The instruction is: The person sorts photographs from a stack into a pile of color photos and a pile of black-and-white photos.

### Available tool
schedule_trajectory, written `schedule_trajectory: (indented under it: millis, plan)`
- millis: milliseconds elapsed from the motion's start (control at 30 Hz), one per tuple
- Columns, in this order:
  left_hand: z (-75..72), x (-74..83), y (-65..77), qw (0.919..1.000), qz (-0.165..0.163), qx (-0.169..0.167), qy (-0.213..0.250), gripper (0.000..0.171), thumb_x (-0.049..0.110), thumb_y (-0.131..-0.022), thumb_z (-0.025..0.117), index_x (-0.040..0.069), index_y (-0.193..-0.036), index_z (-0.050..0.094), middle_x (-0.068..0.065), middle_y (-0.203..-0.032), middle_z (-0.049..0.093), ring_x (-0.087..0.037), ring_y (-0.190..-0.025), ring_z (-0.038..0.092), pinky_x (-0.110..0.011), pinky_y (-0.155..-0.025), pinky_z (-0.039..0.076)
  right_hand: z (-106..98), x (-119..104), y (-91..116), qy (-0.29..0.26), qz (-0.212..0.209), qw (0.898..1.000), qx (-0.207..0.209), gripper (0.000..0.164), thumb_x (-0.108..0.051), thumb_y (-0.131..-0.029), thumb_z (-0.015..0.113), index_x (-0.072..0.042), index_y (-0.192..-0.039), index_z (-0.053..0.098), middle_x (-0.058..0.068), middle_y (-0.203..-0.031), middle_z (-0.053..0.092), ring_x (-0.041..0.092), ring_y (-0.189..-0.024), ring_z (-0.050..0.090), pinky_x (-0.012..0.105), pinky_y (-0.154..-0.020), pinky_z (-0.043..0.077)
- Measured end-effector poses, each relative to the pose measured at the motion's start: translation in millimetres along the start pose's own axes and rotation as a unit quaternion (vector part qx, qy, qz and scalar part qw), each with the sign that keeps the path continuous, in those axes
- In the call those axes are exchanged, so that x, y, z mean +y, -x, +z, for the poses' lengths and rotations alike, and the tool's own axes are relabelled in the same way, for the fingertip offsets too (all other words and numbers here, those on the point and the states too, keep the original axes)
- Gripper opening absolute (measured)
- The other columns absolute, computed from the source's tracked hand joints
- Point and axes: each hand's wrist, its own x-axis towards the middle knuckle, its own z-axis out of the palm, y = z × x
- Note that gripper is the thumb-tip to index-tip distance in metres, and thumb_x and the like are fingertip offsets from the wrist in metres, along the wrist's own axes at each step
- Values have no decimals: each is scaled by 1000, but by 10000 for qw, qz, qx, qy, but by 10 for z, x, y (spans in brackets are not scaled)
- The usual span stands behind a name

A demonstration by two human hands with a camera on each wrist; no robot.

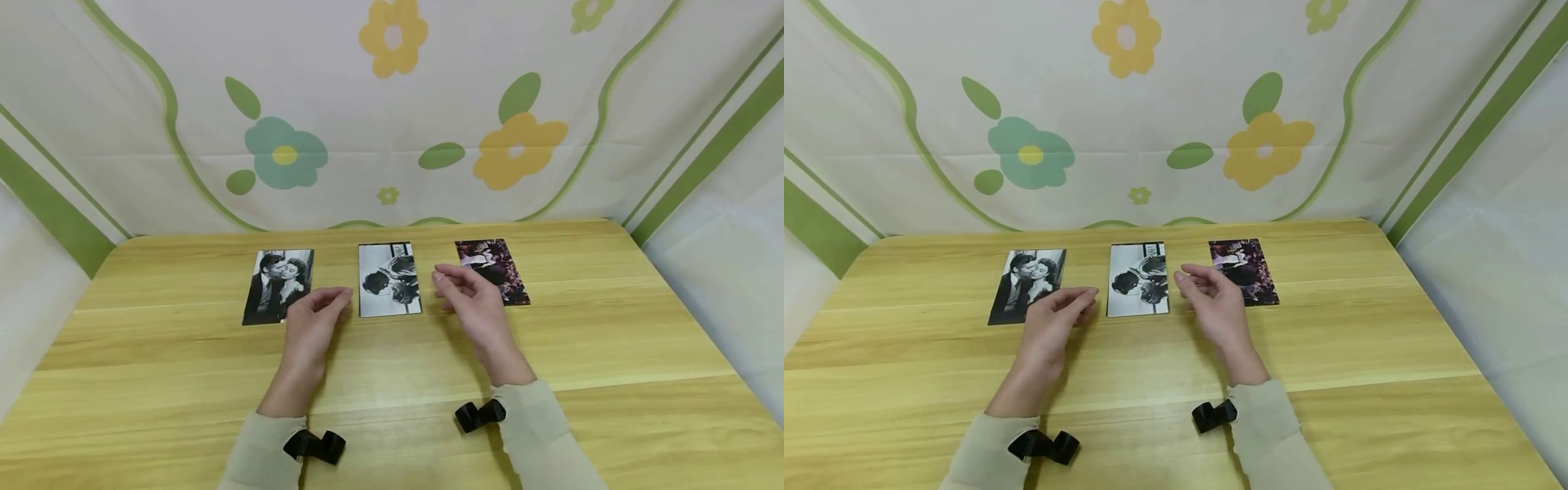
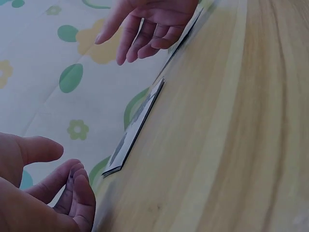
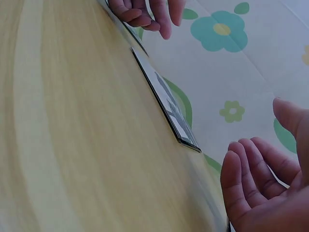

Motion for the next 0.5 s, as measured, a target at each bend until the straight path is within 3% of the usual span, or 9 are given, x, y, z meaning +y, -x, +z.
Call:
schedule_trajectory:
  millis: [200, 500]
  plan:
    - [30, -9, 12, 9999, 4, 83, -100, 23, 16, -102, 75, 4, -121, 79, -3, -107, 73, -14, -94, 68, -19, -82, 57, -12, 34, -11, 113, 78, 9999, -52, 45, -35, -103, 74, -11, -141, 69, 16, -126, 73, 20, -101, 71, 26, -86, 61]
    - [95, -58, 42, 9988, 275, 77, -400, 23, 18, -101, 76, 6, -120, 80, -6, -110, 76, -14, -94, 64, -19, -78, 52, 13, 110, -50, 230, 55, 9997, -37, 43, -28, -102, 76, -11, -141, 69, 14, -123, 75, 18, -96, 71, 24, -82, 61]
